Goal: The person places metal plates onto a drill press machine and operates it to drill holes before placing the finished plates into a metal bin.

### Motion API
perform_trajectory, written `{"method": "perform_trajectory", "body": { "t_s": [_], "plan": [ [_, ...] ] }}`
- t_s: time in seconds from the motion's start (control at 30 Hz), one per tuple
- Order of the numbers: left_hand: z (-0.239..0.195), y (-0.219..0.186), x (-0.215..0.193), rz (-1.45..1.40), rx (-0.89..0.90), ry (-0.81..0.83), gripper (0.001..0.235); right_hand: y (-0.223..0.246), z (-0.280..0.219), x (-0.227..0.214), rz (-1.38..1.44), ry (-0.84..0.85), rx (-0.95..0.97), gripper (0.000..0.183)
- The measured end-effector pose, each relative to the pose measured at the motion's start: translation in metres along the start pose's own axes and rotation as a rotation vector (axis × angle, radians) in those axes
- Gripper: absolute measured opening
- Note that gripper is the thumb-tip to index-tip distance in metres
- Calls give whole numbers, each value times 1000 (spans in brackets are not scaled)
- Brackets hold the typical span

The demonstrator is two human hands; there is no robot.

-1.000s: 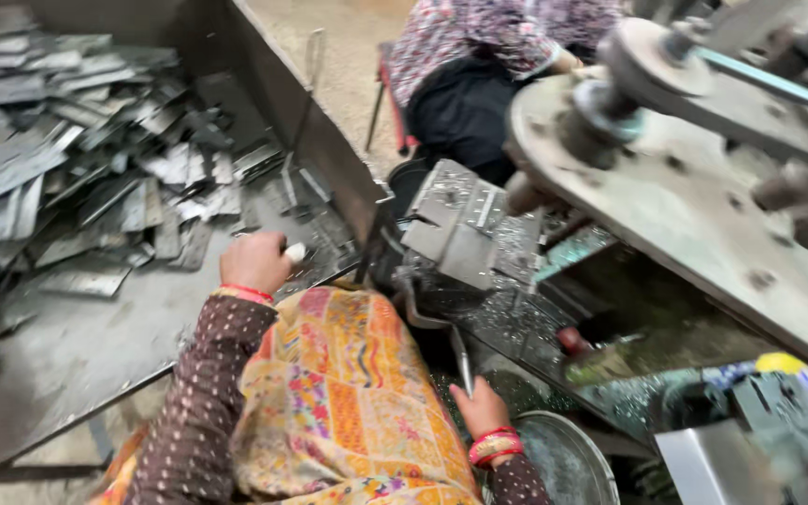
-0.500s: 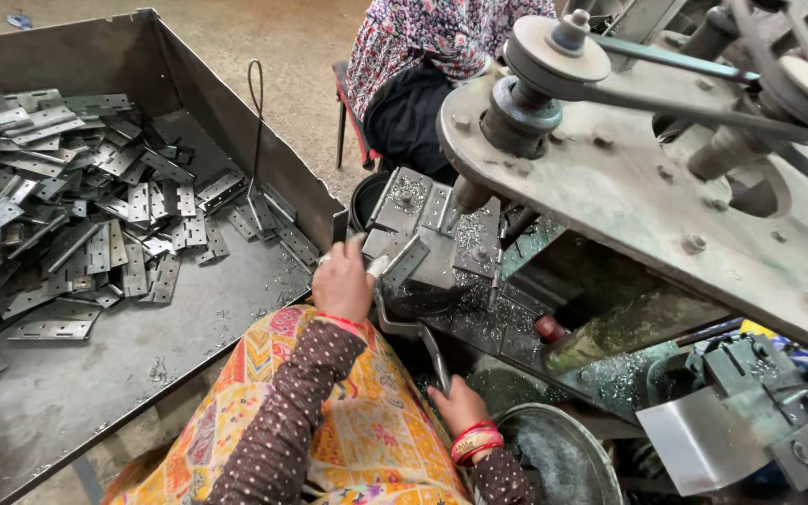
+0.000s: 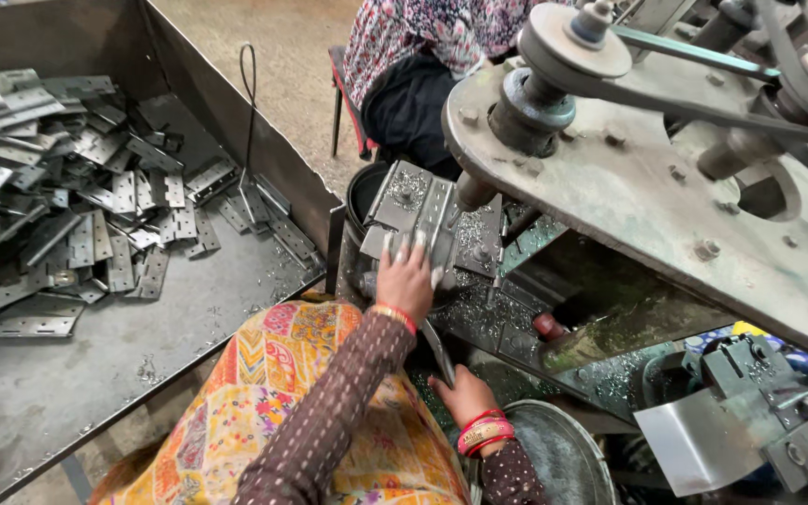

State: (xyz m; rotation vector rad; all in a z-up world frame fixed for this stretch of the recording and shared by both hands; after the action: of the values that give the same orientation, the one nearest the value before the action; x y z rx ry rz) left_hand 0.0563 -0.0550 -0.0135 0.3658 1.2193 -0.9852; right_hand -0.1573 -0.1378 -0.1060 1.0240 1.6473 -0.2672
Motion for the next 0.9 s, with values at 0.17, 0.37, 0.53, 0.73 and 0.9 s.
{"method": "perform_trajectory", "body": {
  "t_s": [0.17, 0.37, 0.53, 0.73, 0.9],
  "plan": [
    [26, 10, 17, 18, -2, 1, 40, -28, 6, 63, 49, -26, 46, 54],
    [14, 20, 17, -53, 3, -47, 43, -46, 25, 132, 28, -19, 43, 56],
    [13, 17, 18, -23, 40, -165, 39, -62, 29, 104, 48, 4, -20, 56],
    [42, 15, 23, 12, 18, -38, 32, -62, 22, 100, 63, -55, 28, 52],
    [34, 16, 23, -8, 32, -107, 33, -55, 24, 131, 124, -25, 52, 51]
  ]
}}
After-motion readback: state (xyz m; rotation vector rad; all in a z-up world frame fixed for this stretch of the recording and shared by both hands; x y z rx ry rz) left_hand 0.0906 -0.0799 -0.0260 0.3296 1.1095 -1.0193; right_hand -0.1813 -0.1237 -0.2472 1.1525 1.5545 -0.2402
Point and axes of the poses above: each hand's wrist, its own z-axis towards the middle knuckle, its own x-axis out of the palm, y = z × x, the point moved 1 cm from there along z, towards the middle knuckle, and after that the axes turned 3 degrees about x, right-handed, at the moved point
